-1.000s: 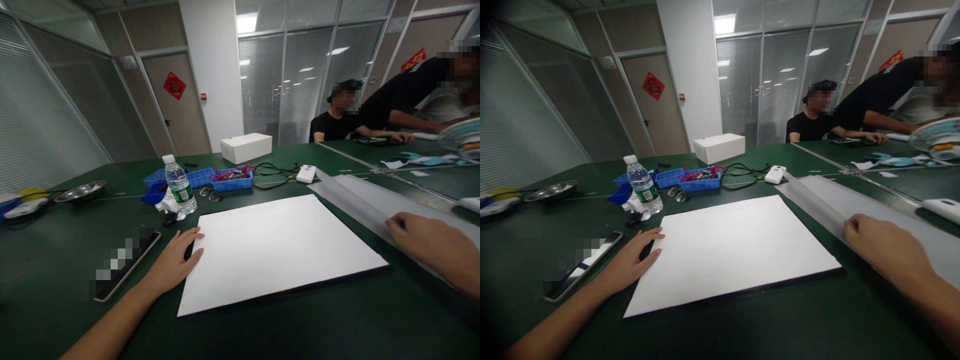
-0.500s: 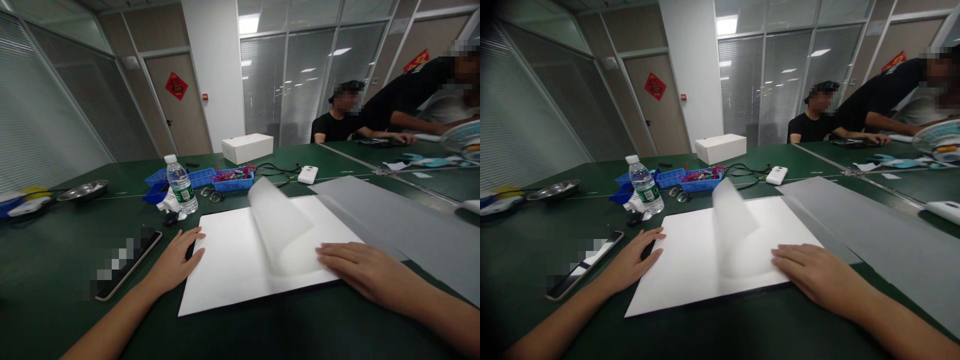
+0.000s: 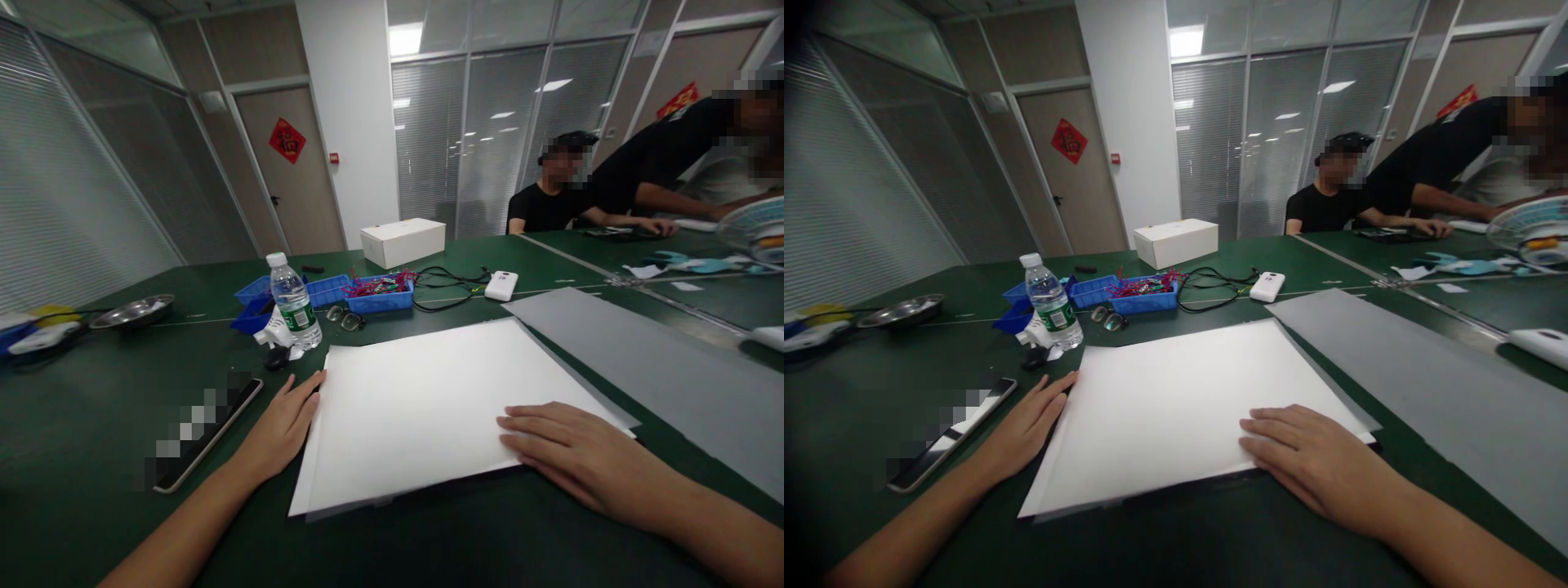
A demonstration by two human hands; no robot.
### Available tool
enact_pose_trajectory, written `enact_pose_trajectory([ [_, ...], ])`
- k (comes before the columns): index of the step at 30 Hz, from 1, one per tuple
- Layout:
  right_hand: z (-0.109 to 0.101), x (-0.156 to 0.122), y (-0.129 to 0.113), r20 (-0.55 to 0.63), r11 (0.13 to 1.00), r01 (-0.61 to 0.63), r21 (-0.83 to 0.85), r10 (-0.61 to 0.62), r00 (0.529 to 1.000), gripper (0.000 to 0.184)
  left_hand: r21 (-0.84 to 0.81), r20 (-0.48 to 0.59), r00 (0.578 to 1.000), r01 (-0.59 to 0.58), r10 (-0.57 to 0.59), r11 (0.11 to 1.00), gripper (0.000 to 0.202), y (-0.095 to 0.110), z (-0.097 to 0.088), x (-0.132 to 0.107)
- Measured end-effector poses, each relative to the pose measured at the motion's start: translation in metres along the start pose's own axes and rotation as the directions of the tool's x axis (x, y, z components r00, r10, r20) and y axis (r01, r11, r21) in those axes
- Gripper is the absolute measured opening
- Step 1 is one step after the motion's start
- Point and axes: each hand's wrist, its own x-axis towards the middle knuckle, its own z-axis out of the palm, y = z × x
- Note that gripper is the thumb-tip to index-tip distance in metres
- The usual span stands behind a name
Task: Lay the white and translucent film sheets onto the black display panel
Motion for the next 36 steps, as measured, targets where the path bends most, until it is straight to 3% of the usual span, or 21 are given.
enact_pose_trajectory([
  [6,-0.010,0.003,0.003,0.034,0.998,0.034,0.056,-0.035,0.999,0.053,0.080,0.033,0.999,-0.026,0.023,0.996,0.074,-0.004,0.004,0.002],
  [9,-0.007,-0.010,0.028,-0.051,0.987,-0.159,0.013,0.160,0.986,0.053,0.084,0.017,1.000,-0.028,0.026,0.996,0.070,-0.006,0.006,0.003],
  [10,-0.004,-0.018,0.039,-0.085,0.960,-0.281,-0.021,0.278,0.957,0.052,0.079,0.015,1.000,-0.026,0.024,0.997,0.067,-0.006,0.006,0.003],
  [12,0.004,-0.037,0.065,-0.101,0.845,-0.527,-0.096,0.518,0.849,0.057,0.073,0.018,1.000,-0.013,0.012,0.997,0.064,-0.006,0.005,0.004],
  [16,0.017,-0.076,0.108,0.091,0.540,-0.820,-0.191,0.841,0.533,0.080,0.074,0.014,1.000,0.021,-0.023,0.997,0.062,-0.006,0.005,0.005],
  [17,0.019,-0.083,0.114,0.129,0.507,-0.841,-0.191,0.862,0.490,0.076,0.073,0.008,1.000,0.024,-0.024,0.997,0.062,-0.006,0.005,0.005],
  [22,0.013,-0.090,0.120,0.195,0.465,-0.863,-0.198,0.881,0.430,0.060,0.073,-0.009,1.000,0.023,-0.022,0.997,0.059,-0.005,0.005,0.004],
  [29,-0.014,-0.076,0.103,0.021,0.319,-0.902,-0.291,0.945,0.328,0.068,0.076,-0.002,1.000,0.017,-0.017,0.997,0.060,-0.006,0.005,0.004],
  [31,-0.018,-0.068,0.091,-0.040,0.326,-0.892,-0.312,0.934,0.356,0.070,0.077,0.007,1.000,0.015,-0.015,0.997,0.060,-0.007,0.005,0.004],
  [32,-0.018,-0.063,0.084,-0.058,0.371,-0.874,-0.314,0.912,0.407,0.068,0.078,0.009,1.000,0.015,-0.015,0.997,0.060,-0.007,0.006,0.004],
  [34,-0.013,-0.051,0.067,-0.064,0.572,-0.773,-0.274,0.791,0.608,0.059,0.081,0.010,1.000,0.014,-0.015,0.997,0.060,-0.008,0.006,0.003],
  [36,-0.005,-0.038,0.049,-0.066,0.820,-0.540,-0.189,0.538,0.840,0.047,0.086,0.011,1.000,0.015,-0.016,0.996,0.061,-0.009,0.006,0.003],
])
